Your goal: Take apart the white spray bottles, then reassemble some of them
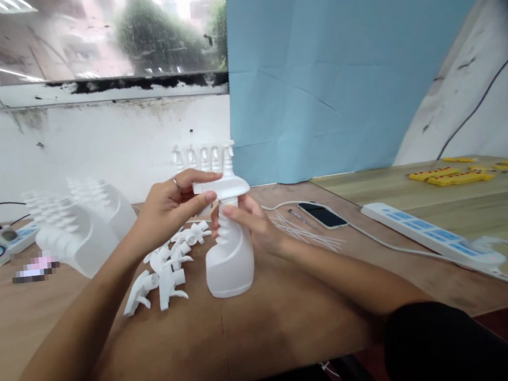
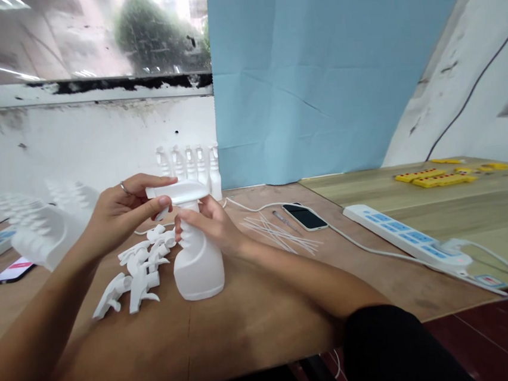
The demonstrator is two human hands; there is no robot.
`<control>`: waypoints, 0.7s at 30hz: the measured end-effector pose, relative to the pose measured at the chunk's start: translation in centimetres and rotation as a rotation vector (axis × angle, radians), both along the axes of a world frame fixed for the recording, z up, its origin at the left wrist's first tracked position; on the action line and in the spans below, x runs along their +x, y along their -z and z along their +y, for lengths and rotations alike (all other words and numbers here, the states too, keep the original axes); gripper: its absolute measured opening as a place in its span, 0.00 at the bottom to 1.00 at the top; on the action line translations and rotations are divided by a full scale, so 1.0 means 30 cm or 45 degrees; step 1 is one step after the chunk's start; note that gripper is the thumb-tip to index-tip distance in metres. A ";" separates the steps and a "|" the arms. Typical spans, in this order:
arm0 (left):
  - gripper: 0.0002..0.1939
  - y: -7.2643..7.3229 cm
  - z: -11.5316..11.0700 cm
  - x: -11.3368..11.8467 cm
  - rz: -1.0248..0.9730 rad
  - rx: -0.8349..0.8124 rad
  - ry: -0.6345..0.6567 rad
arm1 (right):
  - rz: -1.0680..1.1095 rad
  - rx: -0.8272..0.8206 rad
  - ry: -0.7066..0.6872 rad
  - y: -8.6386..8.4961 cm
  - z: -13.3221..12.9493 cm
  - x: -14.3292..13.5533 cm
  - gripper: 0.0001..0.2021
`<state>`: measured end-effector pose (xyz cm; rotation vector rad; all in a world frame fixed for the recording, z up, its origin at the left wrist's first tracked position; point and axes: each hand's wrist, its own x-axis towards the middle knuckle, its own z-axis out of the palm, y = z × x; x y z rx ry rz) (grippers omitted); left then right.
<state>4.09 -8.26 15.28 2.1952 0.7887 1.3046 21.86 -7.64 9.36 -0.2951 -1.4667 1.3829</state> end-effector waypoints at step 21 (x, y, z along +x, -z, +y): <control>0.15 0.010 0.009 0.001 0.056 -0.020 0.053 | -0.006 0.003 -0.028 -0.010 -0.006 0.007 0.18</control>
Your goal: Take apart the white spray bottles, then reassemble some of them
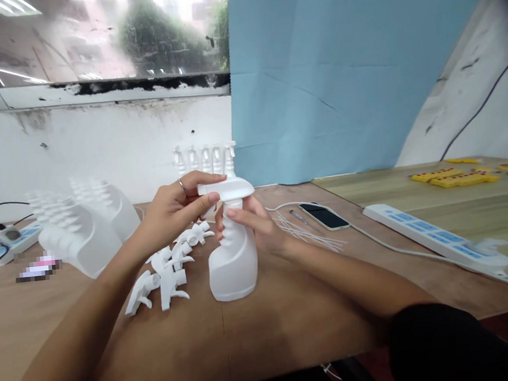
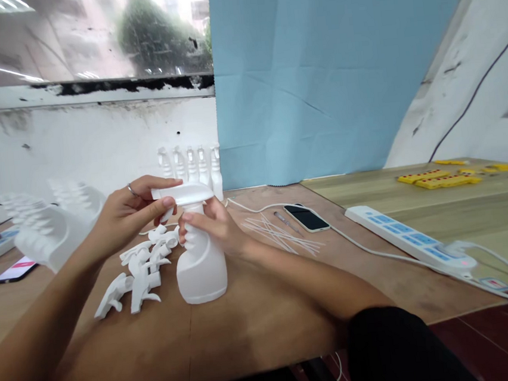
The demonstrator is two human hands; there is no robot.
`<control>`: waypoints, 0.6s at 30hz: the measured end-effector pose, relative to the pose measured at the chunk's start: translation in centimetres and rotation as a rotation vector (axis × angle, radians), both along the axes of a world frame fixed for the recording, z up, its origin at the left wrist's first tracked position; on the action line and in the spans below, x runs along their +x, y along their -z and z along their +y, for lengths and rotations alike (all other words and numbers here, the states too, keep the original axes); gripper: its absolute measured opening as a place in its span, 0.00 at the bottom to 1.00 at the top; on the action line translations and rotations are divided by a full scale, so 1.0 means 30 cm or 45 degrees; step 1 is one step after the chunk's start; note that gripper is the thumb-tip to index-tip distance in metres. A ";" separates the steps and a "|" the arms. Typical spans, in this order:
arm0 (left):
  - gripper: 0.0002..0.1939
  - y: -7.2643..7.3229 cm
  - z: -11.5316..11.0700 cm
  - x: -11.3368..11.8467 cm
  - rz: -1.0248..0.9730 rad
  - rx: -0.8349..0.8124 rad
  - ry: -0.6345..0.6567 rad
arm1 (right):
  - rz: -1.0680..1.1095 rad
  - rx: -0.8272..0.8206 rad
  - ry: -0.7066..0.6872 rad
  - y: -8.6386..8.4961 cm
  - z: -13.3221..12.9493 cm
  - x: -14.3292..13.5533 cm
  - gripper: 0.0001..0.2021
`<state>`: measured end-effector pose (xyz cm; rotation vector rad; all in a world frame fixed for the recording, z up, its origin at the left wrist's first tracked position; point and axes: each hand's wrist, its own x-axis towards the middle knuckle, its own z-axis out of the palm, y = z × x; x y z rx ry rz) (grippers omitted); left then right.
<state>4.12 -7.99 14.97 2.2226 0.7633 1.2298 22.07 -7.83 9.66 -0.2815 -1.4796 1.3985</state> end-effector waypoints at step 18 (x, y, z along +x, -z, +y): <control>0.16 -0.038 -0.034 -0.020 0.189 0.098 -0.132 | 0.032 0.011 -0.021 0.023 0.010 0.004 0.15</control>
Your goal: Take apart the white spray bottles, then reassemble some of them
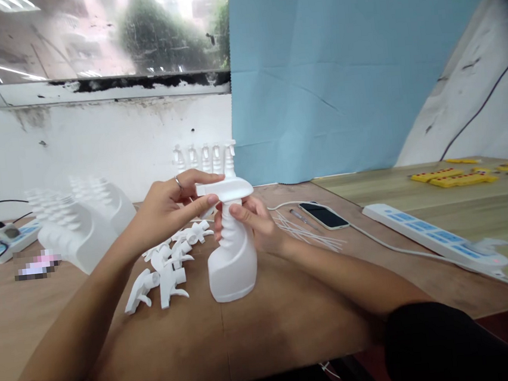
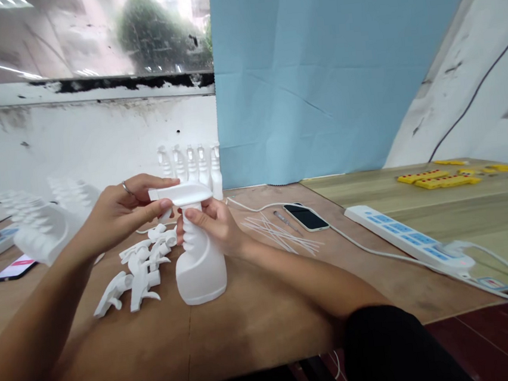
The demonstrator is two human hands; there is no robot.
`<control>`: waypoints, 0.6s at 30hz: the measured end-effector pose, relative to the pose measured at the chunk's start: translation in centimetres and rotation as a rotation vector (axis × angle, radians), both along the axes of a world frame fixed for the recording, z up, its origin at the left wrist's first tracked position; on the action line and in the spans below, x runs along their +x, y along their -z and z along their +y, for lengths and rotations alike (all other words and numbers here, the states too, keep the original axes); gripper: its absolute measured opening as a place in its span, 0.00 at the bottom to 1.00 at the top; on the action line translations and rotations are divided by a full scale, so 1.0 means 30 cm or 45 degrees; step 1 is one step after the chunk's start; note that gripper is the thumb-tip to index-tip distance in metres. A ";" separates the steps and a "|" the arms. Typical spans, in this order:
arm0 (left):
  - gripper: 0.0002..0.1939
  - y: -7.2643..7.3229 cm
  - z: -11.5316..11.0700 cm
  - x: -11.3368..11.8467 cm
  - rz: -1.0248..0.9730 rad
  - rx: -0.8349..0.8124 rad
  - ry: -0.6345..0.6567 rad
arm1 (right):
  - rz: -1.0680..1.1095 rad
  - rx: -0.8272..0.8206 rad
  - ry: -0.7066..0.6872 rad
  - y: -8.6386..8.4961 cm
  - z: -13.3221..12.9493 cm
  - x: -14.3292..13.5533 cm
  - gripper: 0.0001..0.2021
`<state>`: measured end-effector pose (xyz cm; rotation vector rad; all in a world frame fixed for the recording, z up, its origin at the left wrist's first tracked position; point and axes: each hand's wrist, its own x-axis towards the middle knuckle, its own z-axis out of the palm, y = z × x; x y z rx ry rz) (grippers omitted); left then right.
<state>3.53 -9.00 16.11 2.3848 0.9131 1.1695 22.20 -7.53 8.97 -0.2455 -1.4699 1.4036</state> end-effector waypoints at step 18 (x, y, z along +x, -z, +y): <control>0.19 -0.030 0.056 -0.164 1.028 -0.339 0.022 | -0.340 -0.053 -0.317 -0.055 0.056 0.044 0.14</control>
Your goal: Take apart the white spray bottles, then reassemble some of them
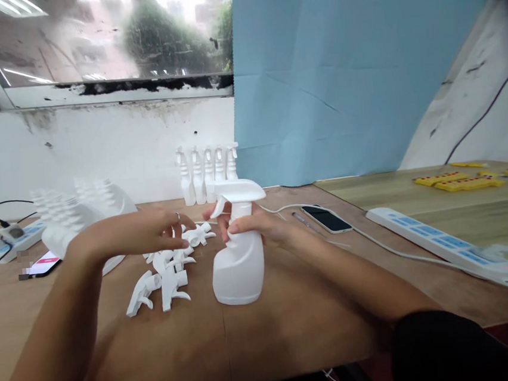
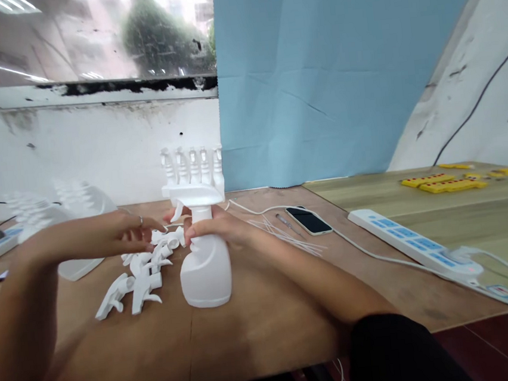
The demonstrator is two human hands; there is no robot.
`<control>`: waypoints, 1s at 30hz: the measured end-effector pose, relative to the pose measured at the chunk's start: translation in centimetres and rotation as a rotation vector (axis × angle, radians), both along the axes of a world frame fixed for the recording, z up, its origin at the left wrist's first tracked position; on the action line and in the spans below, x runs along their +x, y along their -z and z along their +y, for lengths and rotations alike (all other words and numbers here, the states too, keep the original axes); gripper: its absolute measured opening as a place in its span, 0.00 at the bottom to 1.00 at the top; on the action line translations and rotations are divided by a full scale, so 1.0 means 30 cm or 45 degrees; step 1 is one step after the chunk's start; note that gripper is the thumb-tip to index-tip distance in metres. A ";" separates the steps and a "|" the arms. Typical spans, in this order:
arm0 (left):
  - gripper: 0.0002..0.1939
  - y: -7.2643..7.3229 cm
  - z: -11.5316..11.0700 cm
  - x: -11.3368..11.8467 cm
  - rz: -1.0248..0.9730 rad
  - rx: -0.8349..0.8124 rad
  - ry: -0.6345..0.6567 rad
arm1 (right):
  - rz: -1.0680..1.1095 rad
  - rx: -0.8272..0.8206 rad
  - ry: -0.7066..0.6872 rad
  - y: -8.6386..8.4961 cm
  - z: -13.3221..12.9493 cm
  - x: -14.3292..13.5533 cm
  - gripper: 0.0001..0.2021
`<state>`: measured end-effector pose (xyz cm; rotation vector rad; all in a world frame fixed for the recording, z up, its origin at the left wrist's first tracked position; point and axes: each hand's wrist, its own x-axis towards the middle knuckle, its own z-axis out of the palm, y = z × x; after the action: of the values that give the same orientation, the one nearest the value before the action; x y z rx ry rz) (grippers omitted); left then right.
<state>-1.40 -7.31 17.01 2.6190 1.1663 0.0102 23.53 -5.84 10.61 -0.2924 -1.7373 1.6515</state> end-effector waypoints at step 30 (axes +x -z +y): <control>0.22 0.285 0.541 -0.101 -0.742 0.630 -1.093 | -0.769 0.106 0.824 0.172 0.101 0.388 0.17</control>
<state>-4.42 8.92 8.47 1.9539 2.0788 1.2531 35.15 -2.82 5.47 -1.2695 -1.8343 1.0616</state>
